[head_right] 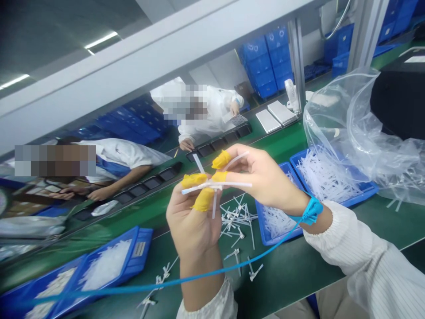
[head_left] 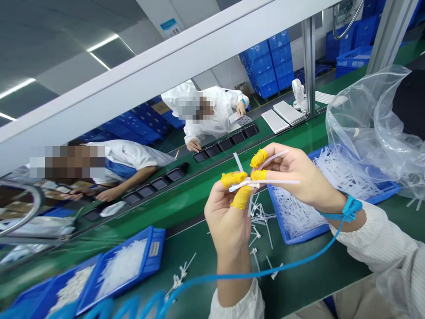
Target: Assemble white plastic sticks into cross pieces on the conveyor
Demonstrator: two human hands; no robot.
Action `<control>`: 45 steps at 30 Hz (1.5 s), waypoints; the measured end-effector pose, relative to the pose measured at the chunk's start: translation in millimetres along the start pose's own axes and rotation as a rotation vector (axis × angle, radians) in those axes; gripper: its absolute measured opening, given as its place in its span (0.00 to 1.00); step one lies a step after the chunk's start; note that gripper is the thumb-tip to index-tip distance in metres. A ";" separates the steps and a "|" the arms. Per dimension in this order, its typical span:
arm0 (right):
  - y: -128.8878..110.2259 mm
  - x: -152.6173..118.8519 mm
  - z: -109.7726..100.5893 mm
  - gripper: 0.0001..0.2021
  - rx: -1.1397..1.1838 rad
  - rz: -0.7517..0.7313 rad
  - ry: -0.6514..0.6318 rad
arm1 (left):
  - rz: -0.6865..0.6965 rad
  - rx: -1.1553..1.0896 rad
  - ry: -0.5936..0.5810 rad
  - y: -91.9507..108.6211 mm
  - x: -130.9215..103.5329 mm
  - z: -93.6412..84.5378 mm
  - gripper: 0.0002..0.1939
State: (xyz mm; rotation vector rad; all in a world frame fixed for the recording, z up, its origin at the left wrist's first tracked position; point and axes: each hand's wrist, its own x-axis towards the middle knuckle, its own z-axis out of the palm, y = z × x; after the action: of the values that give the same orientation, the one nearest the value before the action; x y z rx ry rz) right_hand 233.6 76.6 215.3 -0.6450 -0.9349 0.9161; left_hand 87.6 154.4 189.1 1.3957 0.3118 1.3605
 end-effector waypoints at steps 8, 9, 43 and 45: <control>-2.5 0.5 -5.2 0.18 -0.023 0.100 0.013 | -0.032 0.013 0.008 -3.1 -0.1 -0.9 0.15; -2.9 0.5 -6.5 0.18 -0.045 0.099 0.017 | -0.032 0.025 0.012 -3.7 -0.2 -0.8 0.15; -11.3 3.7 -10.9 0.16 -0.231 0.092 -0.003 | -0.201 0.044 0.012 -8.0 -1.9 -3.3 0.16; -12.3 3.4 -11.1 0.17 -0.235 0.098 -0.001 | -0.185 0.053 0.007 -8.1 -1.7 -2.5 0.17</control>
State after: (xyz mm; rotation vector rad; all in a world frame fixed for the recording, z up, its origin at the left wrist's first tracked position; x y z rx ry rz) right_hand 249.0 72.8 221.4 -0.8974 -1.0278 0.8996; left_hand 88.9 157.2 181.0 1.3700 0.4727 1.2133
